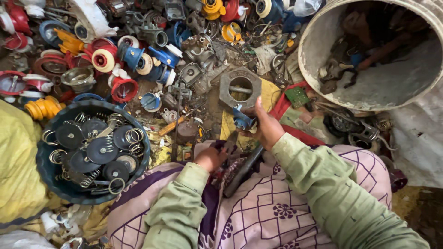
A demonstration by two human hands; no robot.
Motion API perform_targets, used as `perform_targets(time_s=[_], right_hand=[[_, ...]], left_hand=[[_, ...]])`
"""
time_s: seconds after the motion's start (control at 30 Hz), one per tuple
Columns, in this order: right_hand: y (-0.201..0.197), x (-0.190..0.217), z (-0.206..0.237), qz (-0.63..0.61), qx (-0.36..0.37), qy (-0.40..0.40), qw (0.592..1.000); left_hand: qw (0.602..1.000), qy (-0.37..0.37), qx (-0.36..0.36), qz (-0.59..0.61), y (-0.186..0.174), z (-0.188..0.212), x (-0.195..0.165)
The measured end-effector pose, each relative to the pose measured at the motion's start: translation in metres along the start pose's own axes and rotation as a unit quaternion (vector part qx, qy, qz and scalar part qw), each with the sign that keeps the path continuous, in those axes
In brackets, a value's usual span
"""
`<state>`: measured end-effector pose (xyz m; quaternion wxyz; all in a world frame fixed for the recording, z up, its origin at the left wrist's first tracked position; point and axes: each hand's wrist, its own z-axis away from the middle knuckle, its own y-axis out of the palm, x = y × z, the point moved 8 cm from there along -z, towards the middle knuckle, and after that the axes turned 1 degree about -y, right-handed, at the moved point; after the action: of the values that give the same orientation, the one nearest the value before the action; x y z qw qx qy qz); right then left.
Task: The person sits on the floor and disassembles small mechanical parts using a hammer and pliers. They repeatedly strike parts to separate components and place them into a nearby bucket.
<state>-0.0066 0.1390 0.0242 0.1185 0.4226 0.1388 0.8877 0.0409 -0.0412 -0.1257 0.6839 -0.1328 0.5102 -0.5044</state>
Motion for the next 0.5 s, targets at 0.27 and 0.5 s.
perform_targets(time_s=[0.27, 0.5], right_hand=[[0.007, 0.012, 0.004, 0.002, 0.082, -0.090, 0.992], [0.017, 0.074, 0.041, 0.380, -0.090, -0.418, 0.820]], left_hand=[[0.925, 0.047, -0.049, 0.374, -0.080, 0.043, -0.026], [0.831, 0.034, 0.039, 0.553, -0.131, 0.082, -0.018]])
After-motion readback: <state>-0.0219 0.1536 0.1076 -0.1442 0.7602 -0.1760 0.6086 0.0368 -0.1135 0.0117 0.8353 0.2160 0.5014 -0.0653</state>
